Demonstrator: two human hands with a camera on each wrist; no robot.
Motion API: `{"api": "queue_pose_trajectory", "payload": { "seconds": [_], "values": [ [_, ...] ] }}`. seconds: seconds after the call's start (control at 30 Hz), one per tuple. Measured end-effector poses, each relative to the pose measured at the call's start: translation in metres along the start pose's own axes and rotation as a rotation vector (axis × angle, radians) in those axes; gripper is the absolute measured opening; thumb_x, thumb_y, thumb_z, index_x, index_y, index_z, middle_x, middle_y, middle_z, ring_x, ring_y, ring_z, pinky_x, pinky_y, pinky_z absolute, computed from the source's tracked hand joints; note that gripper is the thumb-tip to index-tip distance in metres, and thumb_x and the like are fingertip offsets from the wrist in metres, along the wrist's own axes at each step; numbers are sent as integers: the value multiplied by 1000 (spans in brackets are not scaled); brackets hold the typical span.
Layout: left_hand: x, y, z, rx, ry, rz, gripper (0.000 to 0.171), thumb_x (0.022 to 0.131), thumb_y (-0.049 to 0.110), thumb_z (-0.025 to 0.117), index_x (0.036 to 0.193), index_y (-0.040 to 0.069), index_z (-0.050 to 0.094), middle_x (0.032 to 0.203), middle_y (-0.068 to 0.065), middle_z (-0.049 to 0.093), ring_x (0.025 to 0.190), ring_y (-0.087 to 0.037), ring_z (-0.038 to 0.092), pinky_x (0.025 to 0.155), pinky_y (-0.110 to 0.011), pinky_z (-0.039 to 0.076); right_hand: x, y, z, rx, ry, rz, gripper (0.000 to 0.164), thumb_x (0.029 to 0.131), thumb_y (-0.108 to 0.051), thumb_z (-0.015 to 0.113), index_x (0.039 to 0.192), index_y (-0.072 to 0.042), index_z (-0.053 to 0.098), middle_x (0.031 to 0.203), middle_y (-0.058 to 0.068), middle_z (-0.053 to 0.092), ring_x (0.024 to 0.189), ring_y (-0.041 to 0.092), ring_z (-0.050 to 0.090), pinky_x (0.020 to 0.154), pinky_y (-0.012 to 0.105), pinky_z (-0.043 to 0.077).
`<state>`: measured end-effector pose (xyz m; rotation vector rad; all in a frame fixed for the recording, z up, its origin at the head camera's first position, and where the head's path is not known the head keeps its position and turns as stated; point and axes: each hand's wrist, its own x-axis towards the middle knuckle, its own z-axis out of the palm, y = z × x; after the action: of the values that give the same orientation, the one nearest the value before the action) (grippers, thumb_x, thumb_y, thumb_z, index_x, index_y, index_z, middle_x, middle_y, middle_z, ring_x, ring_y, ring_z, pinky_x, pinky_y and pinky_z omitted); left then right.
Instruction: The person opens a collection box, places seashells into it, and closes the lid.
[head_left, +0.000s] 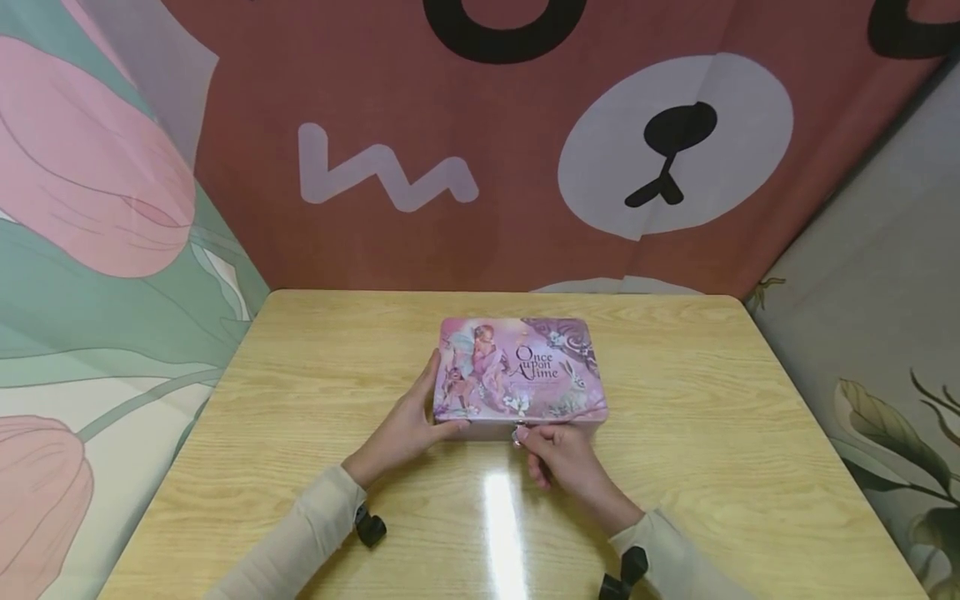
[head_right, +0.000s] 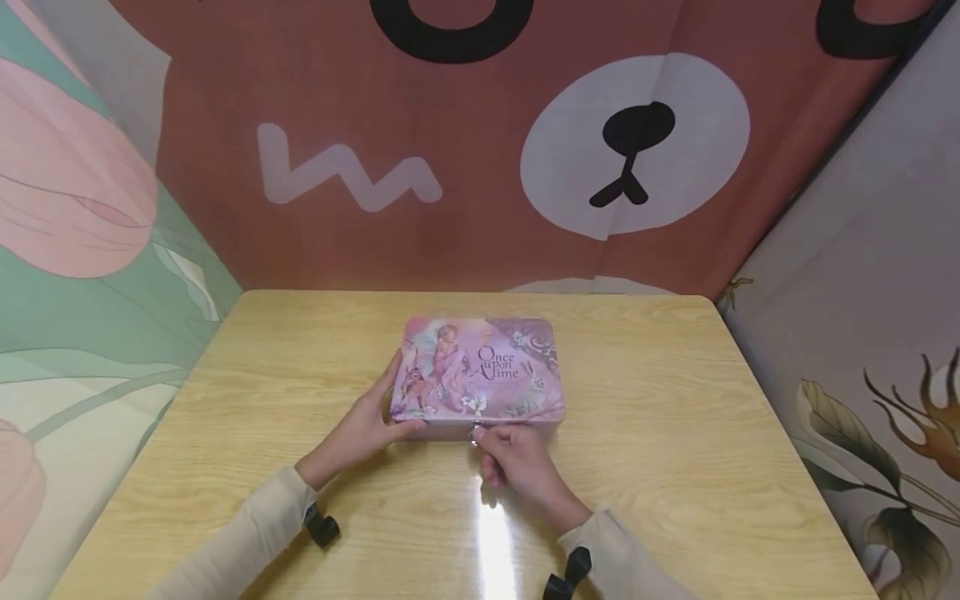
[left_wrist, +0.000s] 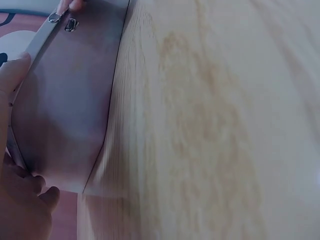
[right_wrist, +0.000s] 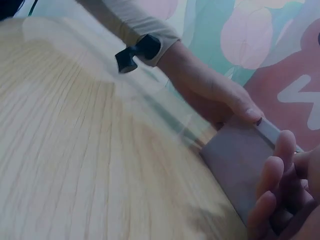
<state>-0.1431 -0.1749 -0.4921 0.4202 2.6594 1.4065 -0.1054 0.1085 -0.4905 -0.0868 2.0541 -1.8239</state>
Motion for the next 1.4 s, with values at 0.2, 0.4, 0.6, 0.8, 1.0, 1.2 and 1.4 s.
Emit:
{"api": "queue_pose_trajectory", "payload": {
  "seconds": [0.2, 0.4, 0.6, 0.8, 1.0, 1.2, 1.4],
  "values": [
    [1, 3, -2, 10, -7, 2, 128, 86, 50, 88, 173, 23, -2, 181, -4, 3, 167, -31, 15, 136, -54, 17, 3, 5, 1, -65, 69, 1, 43, 107, -27, 67, 93, 13, 72, 56, -5, 62, 47, 8, 54, 46, 19, 47],
    [1, 5, -4, 13, -19, -2, 129, 86, 52, 88, 173, 27, -4, 181, -5, 3, 167, -32, 14, 136, -54, 18, 6, 10, 1, -125, 116, -21, 49, 104, -32, 70, 79, 10, 71, 56, 2, 65, 45, 9, 55, 44, 21, 49],
    [3, 2, -3, 4, -15, -1, 130, 85, 54, 88, 174, 23, -1, 181, -1, 3, 168, -29, 14, 137, -53, 17, 6, 12, 0, -141, 130, -40, 50, 104, -33, 70, 77, 9, 71, 57, 6, 67, 46, 12, 56, 44, 23, 50],
    [3, 1, -3, 6, -21, -13, 130, 85, 55, 87, 173, 24, -2, 181, -1, 3, 168, -29, 13, 137, -54, 17, 5, 12, -3, -155, 132, -30, 48, 104, -33, 70, 78, 7, 71, 59, 8, 68, 48, 12, 57, 45, 22, 49],
    [0, 2, -3, 1, -30, -23, 129, 86, 52, 87, 173, 26, -3, 182, -3, 2, 168, -31, 13, 137, -54, 16, 1, 13, -11, -183, 109, -16, 41, 106, -32, 67, 87, 4, 75, 60, 4, 68, 50, 11, 57, 46, 21, 48],
    [0, 2, -3, 7, -31, -23, 128, 87, 51, 87, 173, 21, -2, 182, -5, 2, 168, -33, 13, 136, -56, 16, -9, 10, -34, -162, 26, 34, 34, 106, -28, 67, 99, 5, 76, 67, 3, 70, 55, 10, 60, 49, 21, 51],
    [-1, 1, -7, 7, -46, -22, 128, 85, 57, 85, 172, 31, -5, 181, 0, 2, 168, -30, 13, 136, -55, 16, -18, 9, -72, -238, -41, 16, 31, 105, -23, 68, 107, 7, 76, 77, 10, 75, 61, 10, 66, 53, 22, 57]
  ]
}}
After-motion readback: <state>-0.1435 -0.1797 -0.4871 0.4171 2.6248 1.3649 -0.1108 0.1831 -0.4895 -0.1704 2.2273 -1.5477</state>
